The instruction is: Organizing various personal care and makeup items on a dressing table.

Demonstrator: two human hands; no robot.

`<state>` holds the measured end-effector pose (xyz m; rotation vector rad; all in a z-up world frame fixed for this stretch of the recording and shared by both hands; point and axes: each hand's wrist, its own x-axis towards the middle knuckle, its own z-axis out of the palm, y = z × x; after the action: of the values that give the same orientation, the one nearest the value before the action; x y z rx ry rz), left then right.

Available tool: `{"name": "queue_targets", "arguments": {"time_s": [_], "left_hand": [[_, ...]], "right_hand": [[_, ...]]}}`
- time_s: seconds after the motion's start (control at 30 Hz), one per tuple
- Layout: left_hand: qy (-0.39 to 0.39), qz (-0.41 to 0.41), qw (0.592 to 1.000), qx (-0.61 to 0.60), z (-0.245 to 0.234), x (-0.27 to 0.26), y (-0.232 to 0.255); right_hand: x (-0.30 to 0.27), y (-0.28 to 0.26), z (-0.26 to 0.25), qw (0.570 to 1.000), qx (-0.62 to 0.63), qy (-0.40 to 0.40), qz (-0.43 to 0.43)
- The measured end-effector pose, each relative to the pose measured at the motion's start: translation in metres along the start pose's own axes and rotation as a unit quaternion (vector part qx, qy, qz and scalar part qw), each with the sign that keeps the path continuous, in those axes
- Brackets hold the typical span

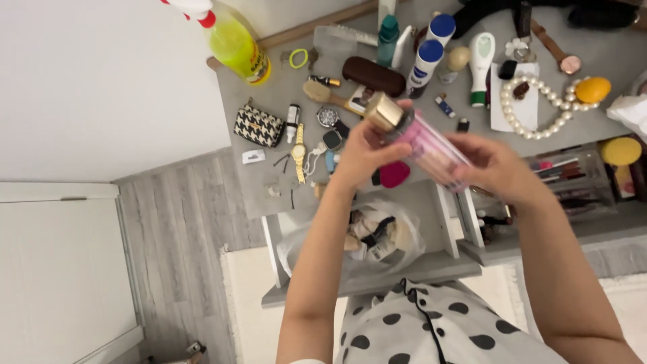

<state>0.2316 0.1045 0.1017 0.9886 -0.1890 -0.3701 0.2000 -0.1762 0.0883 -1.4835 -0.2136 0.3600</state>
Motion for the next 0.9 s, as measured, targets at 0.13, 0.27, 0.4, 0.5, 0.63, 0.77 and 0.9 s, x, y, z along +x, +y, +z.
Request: {"name": "queue_targets", "arguments": {"time_s": [0.13, 0.27, 0.4, 0.5, 0.63, 0.77, 0.9], "left_hand": [[-0.048, 0.043, 0.988, -0.142, 0.030, -0.022, -0.025], [0.077, 0.048, 0.991, -0.103, 0.035, -0.039, -0.091], [0.163, 0.040, 0.982, -0.081, 0.055, -0.074, -0.082], [0.194, 0.069, 0.977, -0.063, 0.045, -0.104, -0.092], [0.301, 0.086, 0.949, 0.041, 0.010, -0.134, -0.114], [0.320, 0.019, 0.939, 0.123, -0.009, -0.125, -0.116], [0.299, 0.050, 0.909, 0.286, -0.024, -0.072, -0.136]], "right_hand": [[-0.028, 0.003, 0.031, 0.990, -0.053, -0.017, 0.130], [-0.039, 0.007, 0.058, 0.867, -0.443, 0.206, -0.101], [-0.028, 0.100, 0.034, 0.892, -0.261, 0.310, -0.199], [-0.013, 0.138, 0.023, 0.942, -0.064, 0.307, -0.118], [0.005, 0.158, 0.026, 0.910, -0.249, 0.307, -0.125], [0.017, 0.168, 0.032, 0.866, -0.395, 0.301, -0.059], [0.022, 0.180, 0.027, 0.858, -0.405, 0.302, -0.094]]}}
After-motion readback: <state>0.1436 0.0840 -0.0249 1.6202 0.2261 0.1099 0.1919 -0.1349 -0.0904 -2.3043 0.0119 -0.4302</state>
